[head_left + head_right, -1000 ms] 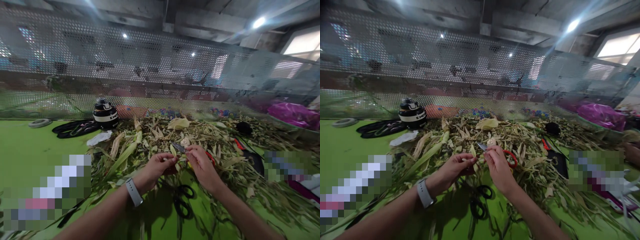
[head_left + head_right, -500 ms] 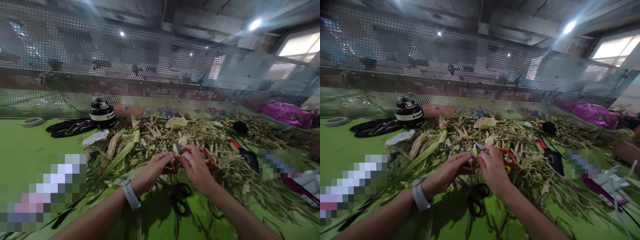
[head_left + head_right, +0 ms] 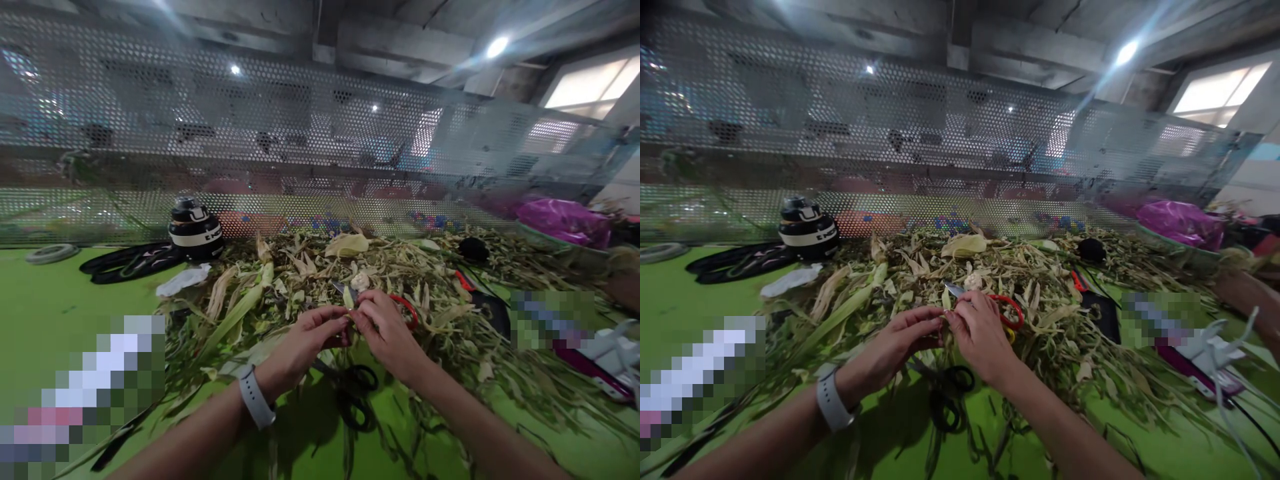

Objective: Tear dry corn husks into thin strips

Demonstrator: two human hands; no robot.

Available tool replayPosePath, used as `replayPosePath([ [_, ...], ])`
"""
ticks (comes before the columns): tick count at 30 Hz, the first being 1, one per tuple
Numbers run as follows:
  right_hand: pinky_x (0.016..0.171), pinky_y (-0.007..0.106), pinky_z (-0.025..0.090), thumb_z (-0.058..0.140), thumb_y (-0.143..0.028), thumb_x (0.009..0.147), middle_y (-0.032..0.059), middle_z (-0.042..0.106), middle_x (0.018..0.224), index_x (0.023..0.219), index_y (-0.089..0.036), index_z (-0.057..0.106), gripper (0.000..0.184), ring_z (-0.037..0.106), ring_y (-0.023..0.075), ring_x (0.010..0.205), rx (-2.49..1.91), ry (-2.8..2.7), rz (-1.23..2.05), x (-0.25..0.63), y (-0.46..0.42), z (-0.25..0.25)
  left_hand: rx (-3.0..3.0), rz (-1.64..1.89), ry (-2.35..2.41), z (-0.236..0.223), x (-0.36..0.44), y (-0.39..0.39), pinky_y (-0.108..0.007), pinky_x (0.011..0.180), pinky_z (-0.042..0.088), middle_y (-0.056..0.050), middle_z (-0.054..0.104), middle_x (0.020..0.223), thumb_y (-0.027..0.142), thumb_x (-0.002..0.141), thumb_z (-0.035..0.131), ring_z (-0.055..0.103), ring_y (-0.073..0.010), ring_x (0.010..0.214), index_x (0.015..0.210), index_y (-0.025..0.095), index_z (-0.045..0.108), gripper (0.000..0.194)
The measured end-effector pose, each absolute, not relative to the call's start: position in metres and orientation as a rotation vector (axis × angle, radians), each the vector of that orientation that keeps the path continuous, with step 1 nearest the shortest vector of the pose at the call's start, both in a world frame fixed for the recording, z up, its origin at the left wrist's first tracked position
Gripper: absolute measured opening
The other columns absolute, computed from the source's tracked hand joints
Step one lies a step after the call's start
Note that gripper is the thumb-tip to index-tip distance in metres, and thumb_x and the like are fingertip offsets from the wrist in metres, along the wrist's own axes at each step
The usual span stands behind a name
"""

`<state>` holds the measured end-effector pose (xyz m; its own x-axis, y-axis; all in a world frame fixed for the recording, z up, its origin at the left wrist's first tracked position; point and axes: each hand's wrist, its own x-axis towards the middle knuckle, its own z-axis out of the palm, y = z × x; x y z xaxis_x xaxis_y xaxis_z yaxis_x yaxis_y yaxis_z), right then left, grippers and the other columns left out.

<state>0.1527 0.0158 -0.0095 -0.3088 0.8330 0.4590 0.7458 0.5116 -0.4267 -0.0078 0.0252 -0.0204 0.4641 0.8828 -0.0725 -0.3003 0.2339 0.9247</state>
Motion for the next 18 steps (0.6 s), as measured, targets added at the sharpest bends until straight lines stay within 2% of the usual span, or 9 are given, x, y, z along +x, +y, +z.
replayPosePath([
  [9,0.078,0.031,0.040,0.042,-0.030,0.088,0.0049,0.051,0.086,0.069,-0.019,0.046,0.022,0.049,0.0168,0.084,-1.207,-1.979,0.437,0.1536,0.0201,-0.0121,1.139,0.884,0.710,-0.0193,-0.0087,0.0255,-0.022,0.069,0.045,-0.002,0.062,0.087,0.033,0.072,0.064,0.052,-0.0074,0.067,0.098,0.019,0.065,0.029],
  [18,0.069,0.026,0.041,0.040,-0.029,0.089,0.0016,0.048,0.077,0.068,-0.018,0.047,0.025,0.049,0.0136,0.074,-1.153,-1.977,0.525,0.1525,0.0216,-0.0156,1.150,0.887,0.762,-0.0190,-0.0077,0.0268,-0.022,0.067,0.046,0.000,0.060,0.075,0.033,0.069,0.067,0.051,-0.0072,0.063,0.091,0.016,0.065,0.028],
])
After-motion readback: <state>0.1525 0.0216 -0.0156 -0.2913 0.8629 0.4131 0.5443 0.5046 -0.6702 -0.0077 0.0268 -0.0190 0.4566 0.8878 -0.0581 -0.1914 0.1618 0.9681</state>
